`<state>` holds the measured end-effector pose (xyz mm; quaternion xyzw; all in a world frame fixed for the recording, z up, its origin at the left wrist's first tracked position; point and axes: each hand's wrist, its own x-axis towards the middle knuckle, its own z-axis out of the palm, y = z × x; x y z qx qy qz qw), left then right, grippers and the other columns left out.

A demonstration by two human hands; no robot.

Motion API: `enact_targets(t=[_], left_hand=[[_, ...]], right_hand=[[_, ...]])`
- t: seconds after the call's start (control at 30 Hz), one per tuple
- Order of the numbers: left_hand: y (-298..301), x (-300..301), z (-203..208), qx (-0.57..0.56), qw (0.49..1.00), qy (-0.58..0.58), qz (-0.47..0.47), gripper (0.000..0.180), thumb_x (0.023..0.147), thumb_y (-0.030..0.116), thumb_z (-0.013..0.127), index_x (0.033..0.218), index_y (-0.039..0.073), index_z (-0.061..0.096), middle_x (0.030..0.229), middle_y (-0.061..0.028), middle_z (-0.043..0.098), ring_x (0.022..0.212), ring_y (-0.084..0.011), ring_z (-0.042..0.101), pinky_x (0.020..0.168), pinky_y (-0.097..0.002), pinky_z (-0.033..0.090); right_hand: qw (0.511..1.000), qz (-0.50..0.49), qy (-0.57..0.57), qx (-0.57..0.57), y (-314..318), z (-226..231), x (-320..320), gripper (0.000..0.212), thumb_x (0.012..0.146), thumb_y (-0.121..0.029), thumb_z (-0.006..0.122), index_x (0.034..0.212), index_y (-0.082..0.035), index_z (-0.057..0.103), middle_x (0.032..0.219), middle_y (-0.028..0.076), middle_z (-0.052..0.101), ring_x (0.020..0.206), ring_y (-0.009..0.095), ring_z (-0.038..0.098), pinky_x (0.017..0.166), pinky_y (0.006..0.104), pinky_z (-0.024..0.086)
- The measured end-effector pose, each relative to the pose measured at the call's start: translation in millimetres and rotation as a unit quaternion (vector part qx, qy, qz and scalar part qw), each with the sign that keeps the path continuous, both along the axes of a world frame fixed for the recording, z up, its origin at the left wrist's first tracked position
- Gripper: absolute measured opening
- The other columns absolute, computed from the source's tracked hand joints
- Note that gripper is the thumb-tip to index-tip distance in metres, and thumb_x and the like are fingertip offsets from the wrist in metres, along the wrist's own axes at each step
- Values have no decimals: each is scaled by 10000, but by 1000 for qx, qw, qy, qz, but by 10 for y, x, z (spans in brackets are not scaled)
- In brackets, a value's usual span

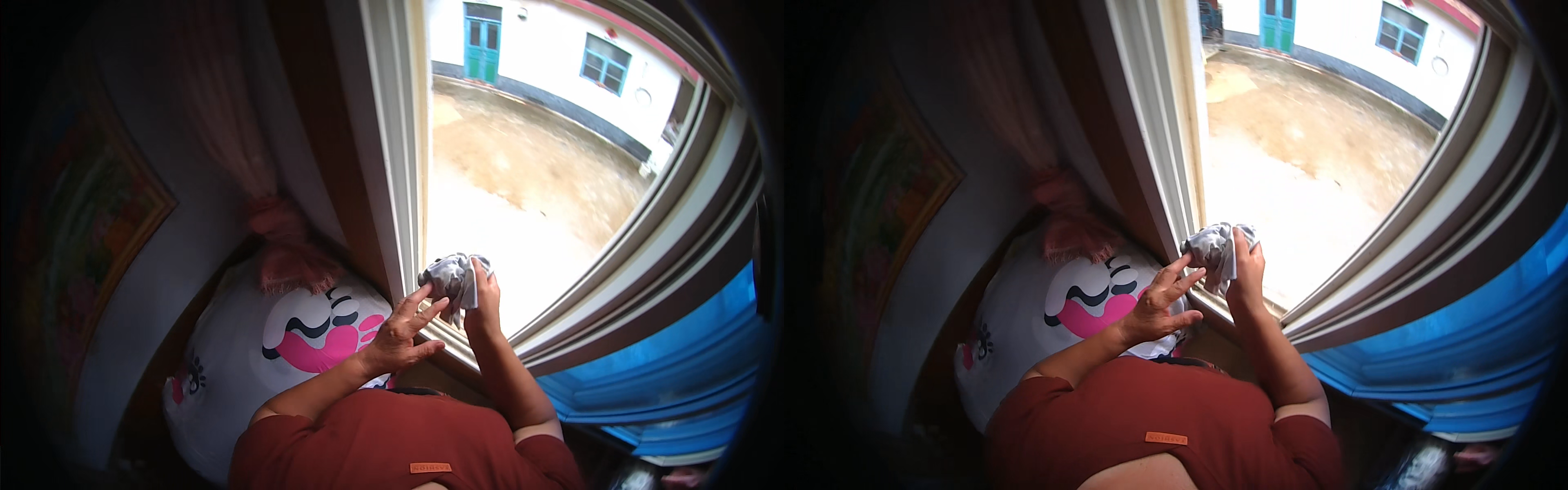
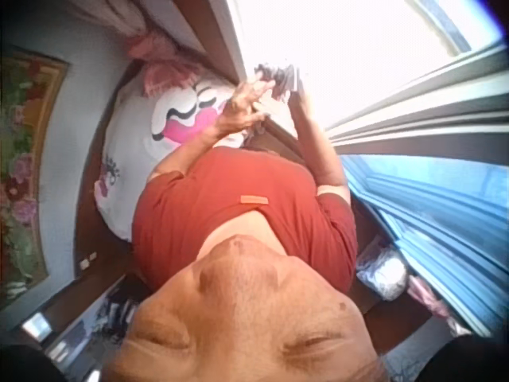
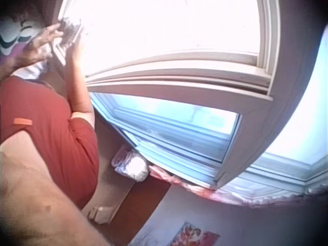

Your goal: The person wipes the window frame with a cloth, moving around the frame to clean different sections. They adjust the cloth and continue wiping the frame thoroughly.

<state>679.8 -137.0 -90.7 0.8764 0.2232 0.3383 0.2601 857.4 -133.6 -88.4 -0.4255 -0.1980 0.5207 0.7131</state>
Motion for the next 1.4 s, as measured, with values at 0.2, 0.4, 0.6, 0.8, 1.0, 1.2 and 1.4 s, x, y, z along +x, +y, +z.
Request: enact_targets(t=[0.2,0.4,0.6,0.8,1.0,1.2,1.4], left_hand=[[161,113,-177,-10,983,-149,108,815,756,215,738,1425,121,281,1412,-235,284,1276,-402,362,1012,-418,375],[312,-144,-320,-350,858,-374,42,526,747,199,737,1202,25,537,1174,-101,556,1088,-180,545,925,-298,436],[914,-374,379,-280,812,-509,65,644,811,221,701,1328,9,380,1161,-87,542,1024,-147,551,858,-278,476],[1824,-542,1502,91,911,-396,76,607,858,268,651,1335,30,361,1129,-75,535,985,-119,548,809,-247,479],[2470,-393,3134,513,722,-399,239,705,752,239,734,1323,22,383,1201,-160,481,1108,-303,493,931,-402,424],[2622,-218,2911,485,754,-319,308,701,730,354,732,1279,42,425,1264,-183,454,1215,-372,411,1016,-478,338],[2671,-76,2656,475,761,-369,244,561,867,309,588,1306,6,414,1270,-205,480,1197,-366,452,1035,-442,335]], right_hand=[[955,223,-174,89,-304,-152,-204,338,952,-274,470,1160,-10,504,932,28,586,813,87,531,708,224,432],[910,360,-147,146,-258,83,-275,441,959,-295,466,1272,15,455,1120,75,571,1043,151,524,912,300,412],[828,245,-411,291,-232,1132,-256,405,814,-87,675,1175,45,547,1056,188,641,919,262,649,816,350,517],[589,409,-256,648,-886,2427,-457,96,848,-175,607,861,-83,629,716,112,610,605,247,614,534,352,525],[527,115,-262,800,-1081,2711,-1120,191,782,-18,584,877,-169,653,577,-11,538,446,95,512,445,214,426],[519,174,-329,769,-945,2684,-1040,244,770,20,554,906,-160,646,569,5,528,460,129,518,452,245,437],[530,216,-345,744,-964,2788,-1015,361,833,-48,589,1144,-226,627,689,49,586,503,166,544,451,282,445]])
